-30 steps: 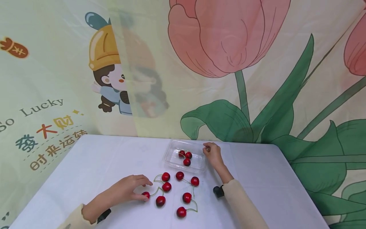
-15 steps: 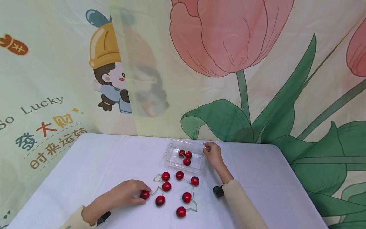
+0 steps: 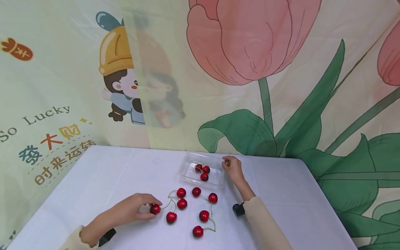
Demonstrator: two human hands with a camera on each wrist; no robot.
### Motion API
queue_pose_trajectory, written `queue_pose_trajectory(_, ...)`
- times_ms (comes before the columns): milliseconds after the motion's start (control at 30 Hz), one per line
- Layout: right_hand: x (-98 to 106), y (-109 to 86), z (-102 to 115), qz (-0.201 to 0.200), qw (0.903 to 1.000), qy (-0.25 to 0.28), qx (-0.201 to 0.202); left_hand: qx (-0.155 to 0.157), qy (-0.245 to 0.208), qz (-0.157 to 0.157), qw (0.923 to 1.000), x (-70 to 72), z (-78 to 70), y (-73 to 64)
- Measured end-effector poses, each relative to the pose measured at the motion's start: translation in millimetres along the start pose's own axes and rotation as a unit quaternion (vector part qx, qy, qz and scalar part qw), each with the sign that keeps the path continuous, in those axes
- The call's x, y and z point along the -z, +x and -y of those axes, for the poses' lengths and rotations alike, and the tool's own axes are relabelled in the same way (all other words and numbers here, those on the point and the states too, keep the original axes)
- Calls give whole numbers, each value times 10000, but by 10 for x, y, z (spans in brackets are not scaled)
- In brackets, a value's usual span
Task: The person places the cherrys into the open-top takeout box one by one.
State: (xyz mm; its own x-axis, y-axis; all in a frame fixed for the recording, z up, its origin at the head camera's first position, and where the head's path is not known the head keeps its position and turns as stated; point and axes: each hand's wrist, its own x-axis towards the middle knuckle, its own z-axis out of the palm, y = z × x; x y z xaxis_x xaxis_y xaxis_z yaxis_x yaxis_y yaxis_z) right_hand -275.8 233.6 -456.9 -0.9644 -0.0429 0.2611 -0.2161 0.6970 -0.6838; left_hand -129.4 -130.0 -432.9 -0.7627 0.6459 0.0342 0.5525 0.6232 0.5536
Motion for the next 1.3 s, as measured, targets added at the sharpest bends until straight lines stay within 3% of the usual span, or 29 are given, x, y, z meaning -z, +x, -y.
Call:
queue_pose_trajectory(133, -10, -4, -23, 16, 10000, 39, 16, 82, -152, -83, 9998, 56, -6, -53)
queue_pose_trajectory(367, -25, -30, -57, 87, 9999, 44, -54, -283, -492, -483, 9972, 138, -31, -122)
queue_pose_trajectory(567, -49, -53, -112, 98, 9998, 128, -96, -328, -673, -855, 9935, 161, -17, -101)
queue_pose_trajectory(733, -63, -76, -155, 84, 9996, 235, -162, -692, -681, -1300, 9867, 135, 17, 16)
queue_pose_trajectory(867, -78, -100, -171, 71, 9993, 334, -141, -699, -708, -1425, 9848, 145, 15, 127)
queue_pose_trajectory(1000, -96, -113, -166, 49, 9990, 425, -138, -546, -677, -1511, 9847, 209, -7, 237)
queue_pose_trajectory(1300, -60, -11, -89, -94, 9983, 572, -99, -960, -435, -1903, 9760, 419, -104, 555)
